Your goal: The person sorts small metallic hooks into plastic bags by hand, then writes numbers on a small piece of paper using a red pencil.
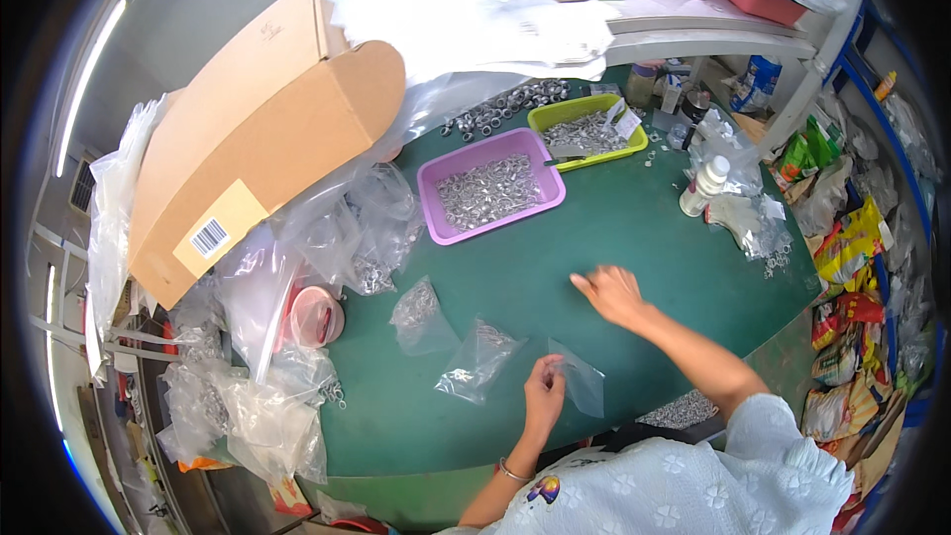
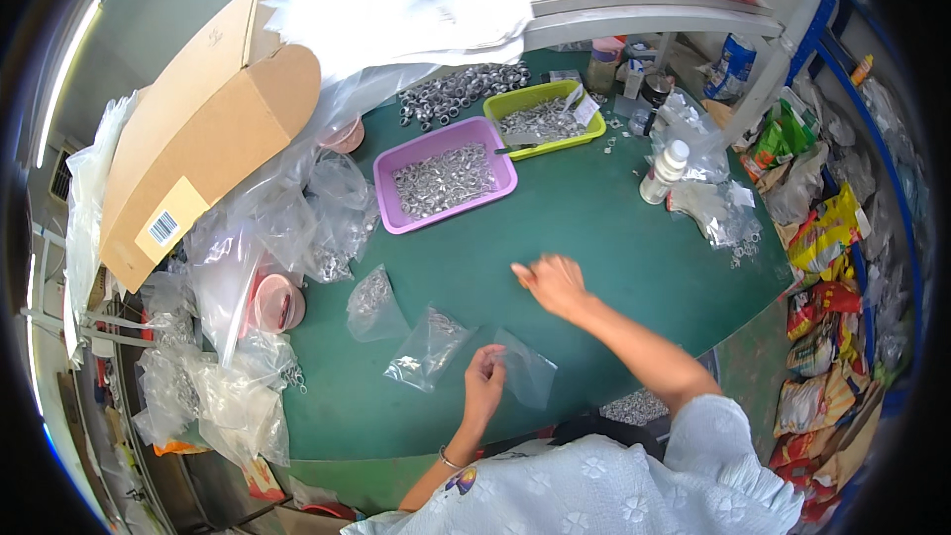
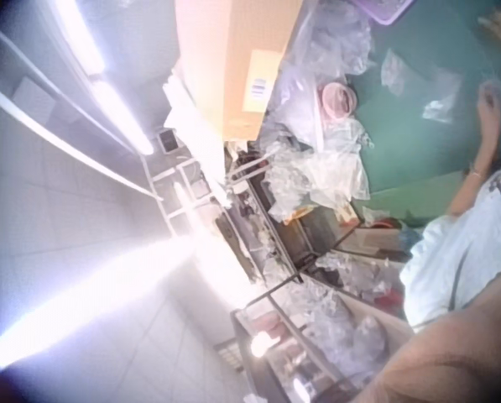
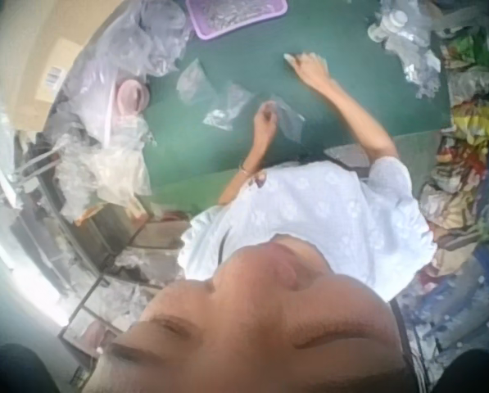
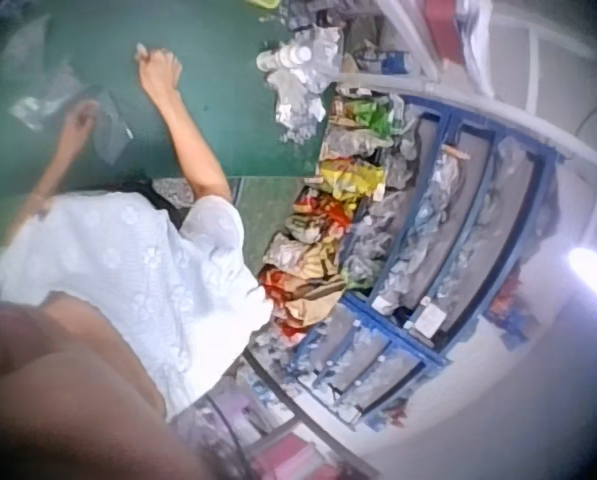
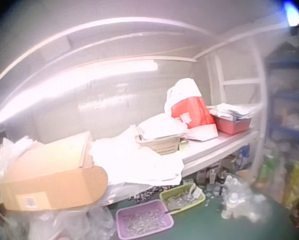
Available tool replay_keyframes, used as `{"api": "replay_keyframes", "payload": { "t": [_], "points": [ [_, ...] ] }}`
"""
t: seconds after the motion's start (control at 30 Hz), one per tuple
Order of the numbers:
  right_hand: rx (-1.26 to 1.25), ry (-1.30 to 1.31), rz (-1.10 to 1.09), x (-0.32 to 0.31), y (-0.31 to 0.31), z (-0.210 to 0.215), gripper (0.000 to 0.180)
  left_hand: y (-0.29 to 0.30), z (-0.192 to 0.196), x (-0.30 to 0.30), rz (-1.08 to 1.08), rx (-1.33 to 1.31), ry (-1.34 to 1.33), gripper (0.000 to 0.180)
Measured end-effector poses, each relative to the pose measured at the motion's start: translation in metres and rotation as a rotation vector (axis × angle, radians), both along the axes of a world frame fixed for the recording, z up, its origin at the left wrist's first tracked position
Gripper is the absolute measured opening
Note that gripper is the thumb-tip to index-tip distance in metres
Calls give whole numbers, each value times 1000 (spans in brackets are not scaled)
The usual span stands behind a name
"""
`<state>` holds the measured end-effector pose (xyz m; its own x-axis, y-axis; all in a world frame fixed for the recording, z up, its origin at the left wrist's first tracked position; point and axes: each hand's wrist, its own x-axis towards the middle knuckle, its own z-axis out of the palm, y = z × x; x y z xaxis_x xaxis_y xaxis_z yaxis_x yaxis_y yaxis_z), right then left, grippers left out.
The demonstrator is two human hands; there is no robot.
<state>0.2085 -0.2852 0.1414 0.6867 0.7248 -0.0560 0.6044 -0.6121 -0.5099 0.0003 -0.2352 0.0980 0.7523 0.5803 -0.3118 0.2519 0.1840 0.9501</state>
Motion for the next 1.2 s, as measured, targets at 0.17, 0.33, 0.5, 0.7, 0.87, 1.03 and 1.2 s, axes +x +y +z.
{"api": "replay_keyframes", "payload": {
  "t": [0.17, 0.33, 0.5, 0.7, 0.87, 1.03, 1.2],
  "points": [
    [-203, -586, 86, 75, 116, -28, 30, 6, -3, -8, -33, 51, 1, 20],
    [-471, -587, 89, 106, 198, -53, 16, 14, -10, -22, -16, 64, 16, 26],
    [-519, -412, 197, 104, 217, -79, 18, 16, -18, -32, 24, 39, 8, 29],
    [-404, -396, 321, 118, 186, -88, 30, 23, -16, -31, 68, -8, -30, 29],
    [12, -299, 298, 102, 156, -85, 32, 23, -22, -31, 28, 32, -43, 28],
    [169, 400, 382, 0, 54, -51, 58, 21, -17, -21, 151, -155, -47, 24],
    [-420, 416, 362, -83, -41, -29, 97, 16, -20, -13, 332, -323, -121, 22]
  ]
}}
